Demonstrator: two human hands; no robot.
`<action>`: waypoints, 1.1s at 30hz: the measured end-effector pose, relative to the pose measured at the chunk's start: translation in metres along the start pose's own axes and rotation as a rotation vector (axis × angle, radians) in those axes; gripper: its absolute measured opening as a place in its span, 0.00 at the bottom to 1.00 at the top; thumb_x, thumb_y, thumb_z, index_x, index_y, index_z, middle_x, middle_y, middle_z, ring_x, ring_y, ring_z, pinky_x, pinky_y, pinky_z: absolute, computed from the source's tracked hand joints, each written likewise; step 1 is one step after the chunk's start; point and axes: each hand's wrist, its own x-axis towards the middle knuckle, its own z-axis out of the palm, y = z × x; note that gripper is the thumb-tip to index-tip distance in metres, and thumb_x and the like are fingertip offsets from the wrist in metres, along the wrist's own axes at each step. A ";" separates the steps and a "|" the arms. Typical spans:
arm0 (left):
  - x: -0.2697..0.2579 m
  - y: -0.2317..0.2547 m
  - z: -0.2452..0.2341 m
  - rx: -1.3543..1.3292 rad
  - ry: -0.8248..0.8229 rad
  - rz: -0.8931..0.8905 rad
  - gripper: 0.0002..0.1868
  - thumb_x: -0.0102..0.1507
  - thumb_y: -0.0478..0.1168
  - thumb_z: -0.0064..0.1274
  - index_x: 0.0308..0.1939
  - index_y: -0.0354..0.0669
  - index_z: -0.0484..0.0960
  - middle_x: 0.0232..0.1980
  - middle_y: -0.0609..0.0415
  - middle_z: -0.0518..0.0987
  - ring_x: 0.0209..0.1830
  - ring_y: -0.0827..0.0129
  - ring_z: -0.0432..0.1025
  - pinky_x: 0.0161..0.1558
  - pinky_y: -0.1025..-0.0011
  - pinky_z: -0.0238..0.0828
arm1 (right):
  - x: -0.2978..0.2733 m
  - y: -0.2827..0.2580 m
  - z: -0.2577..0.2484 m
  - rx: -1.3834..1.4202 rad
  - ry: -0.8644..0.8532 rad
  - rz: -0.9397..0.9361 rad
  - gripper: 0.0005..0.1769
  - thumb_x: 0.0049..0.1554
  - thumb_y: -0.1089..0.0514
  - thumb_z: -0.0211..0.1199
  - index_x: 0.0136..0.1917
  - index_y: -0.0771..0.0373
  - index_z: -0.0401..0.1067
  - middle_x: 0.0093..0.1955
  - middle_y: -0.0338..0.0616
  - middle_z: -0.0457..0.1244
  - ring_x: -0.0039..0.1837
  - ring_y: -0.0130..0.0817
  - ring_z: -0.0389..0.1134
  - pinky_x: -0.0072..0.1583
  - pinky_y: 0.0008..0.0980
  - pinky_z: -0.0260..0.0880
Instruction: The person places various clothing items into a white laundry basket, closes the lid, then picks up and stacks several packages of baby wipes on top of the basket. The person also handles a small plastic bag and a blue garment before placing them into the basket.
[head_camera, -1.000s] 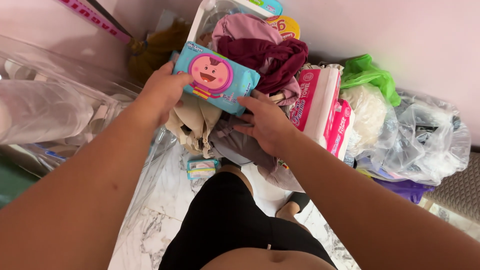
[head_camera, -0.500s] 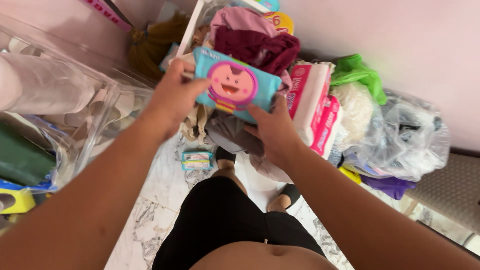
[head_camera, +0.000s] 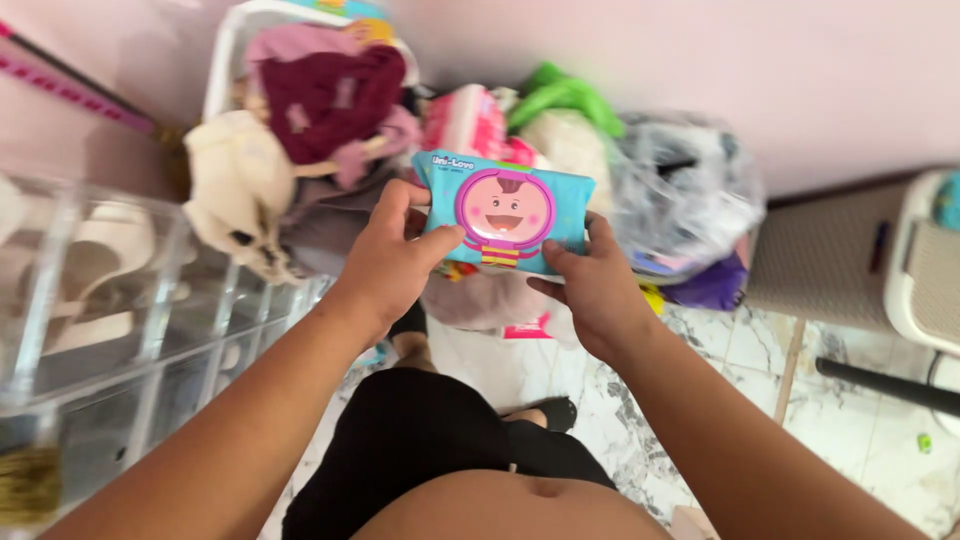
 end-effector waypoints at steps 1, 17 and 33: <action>-0.007 0.003 0.021 -0.008 -0.010 -0.005 0.19 0.60 0.41 0.59 0.51 0.44 0.70 0.45 0.55 0.76 0.43 0.73 0.72 0.43 0.70 0.72 | -0.010 0.003 -0.020 0.027 0.013 -0.016 0.30 0.59 0.61 0.58 0.73 0.55 0.55 0.62 0.44 0.64 0.63 0.37 0.67 0.62 0.46 0.73; -0.123 0.020 0.385 0.113 -0.513 0.078 0.22 0.62 0.43 0.58 0.55 0.43 0.66 0.47 0.55 0.74 0.46 0.73 0.69 0.51 0.71 0.70 | -0.179 0.065 -0.379 0.148 0.397 -0.206 0.25 0.62 0.55 0.55 0.72 0.57 0.61 0.60 0.41 0.67 0.60 0.31 0.69 0.58 0.39 0.74; -0.096 0.016 0.627 0.168 -0.834 0.009 0.21 0.61 0.41 0.58 0.53 0.42 0.67 0.46 0.54 0.76 0.45 0.74 0.71 0.47 0.71 0.71 | -0.192 0.083 -0.574 0.392 0.694 -0.204 0.31 0.61 0.57 0.56 0.77 0.58 0.56 0.60 0.44 0.67 0.58 0.32 0.70 0.57 0.38 0.75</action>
